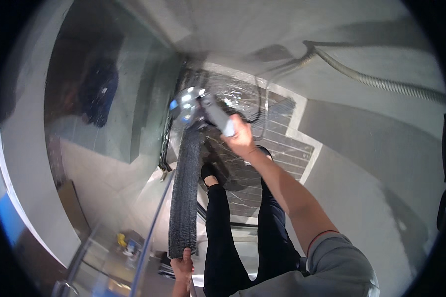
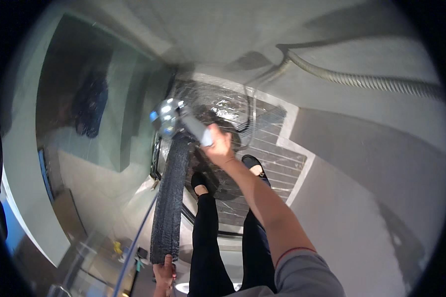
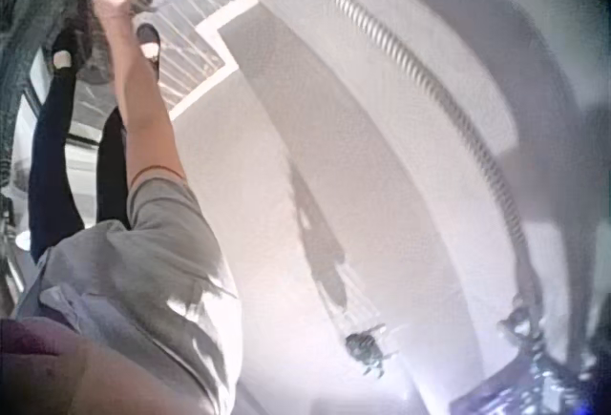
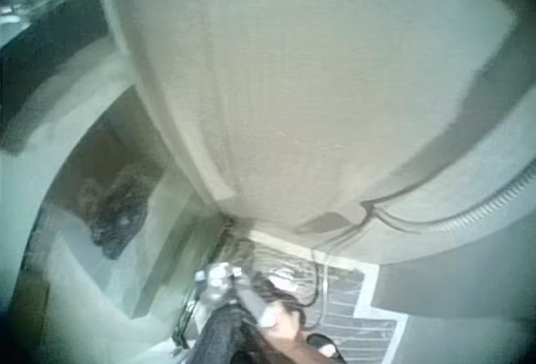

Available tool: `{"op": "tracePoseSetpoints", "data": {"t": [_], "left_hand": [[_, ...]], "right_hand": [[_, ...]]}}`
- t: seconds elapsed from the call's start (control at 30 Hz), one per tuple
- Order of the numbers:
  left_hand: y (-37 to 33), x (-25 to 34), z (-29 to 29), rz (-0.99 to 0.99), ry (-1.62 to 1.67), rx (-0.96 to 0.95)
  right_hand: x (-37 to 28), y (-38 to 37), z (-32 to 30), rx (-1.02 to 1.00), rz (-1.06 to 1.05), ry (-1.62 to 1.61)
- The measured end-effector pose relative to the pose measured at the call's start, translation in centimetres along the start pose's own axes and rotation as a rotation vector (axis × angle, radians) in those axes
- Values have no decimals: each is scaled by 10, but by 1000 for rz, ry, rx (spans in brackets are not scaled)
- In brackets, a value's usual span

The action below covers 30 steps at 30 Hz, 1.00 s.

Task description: The person cleans a bathroom by rinsing a shower mat with a handheld showerhead, scrubbing the toilet bowl with a brush, and wiping the sink and faucet with a cloth. The person then rinses the cloth under running water and dries the sink area with a towel.

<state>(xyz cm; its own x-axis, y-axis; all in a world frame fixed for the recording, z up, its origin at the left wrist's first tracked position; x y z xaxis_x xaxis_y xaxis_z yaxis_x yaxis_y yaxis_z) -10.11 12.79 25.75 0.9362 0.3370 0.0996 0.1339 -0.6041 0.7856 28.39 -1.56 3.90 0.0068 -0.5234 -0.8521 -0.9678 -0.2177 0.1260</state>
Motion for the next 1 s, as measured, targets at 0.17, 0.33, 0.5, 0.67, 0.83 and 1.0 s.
{"op": "tracePoseSetpoints", "data": {"t": [0.17, 0.33, 0.5, 0.67, 0.83, 1.0], "left_hand": [[-32, 14, -33, 510, -340, 152], [-74, 9, -43, 312, -454, 82], [-98, 7, -45, 701, -472, 99], [-88, 23, -42, 498, -600, 142], [-103, 35, -56, 425, -891, 90], [-68, 50, -40, 460, -877, 82]], "right_hand": [[-33, 46, -31, 164, 284, -247], [8, 90, -81, 798, 354, -553], [62, 89, -112, 1171, 695, -688], [54, 94, -87, 953, 629, -669], [101, 157, -116, 1018, 735, -206], [176, 245, -158, 1119, 799, 75]]}}
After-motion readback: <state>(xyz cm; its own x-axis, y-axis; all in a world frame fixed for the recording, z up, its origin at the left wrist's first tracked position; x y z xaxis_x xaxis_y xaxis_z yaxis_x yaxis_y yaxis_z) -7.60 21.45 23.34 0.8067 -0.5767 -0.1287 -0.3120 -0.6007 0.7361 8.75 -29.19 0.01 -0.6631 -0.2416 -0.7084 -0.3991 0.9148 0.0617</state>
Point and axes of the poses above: each hand's wrist, its own y-axis away from the middle knuckle, its own z-axis out of the palm, x = y × z, the point moved 2 cm from there along -y, towards the middle knuckle, and after that the axes turned 9 degrees about x, right-handed, at the moved point
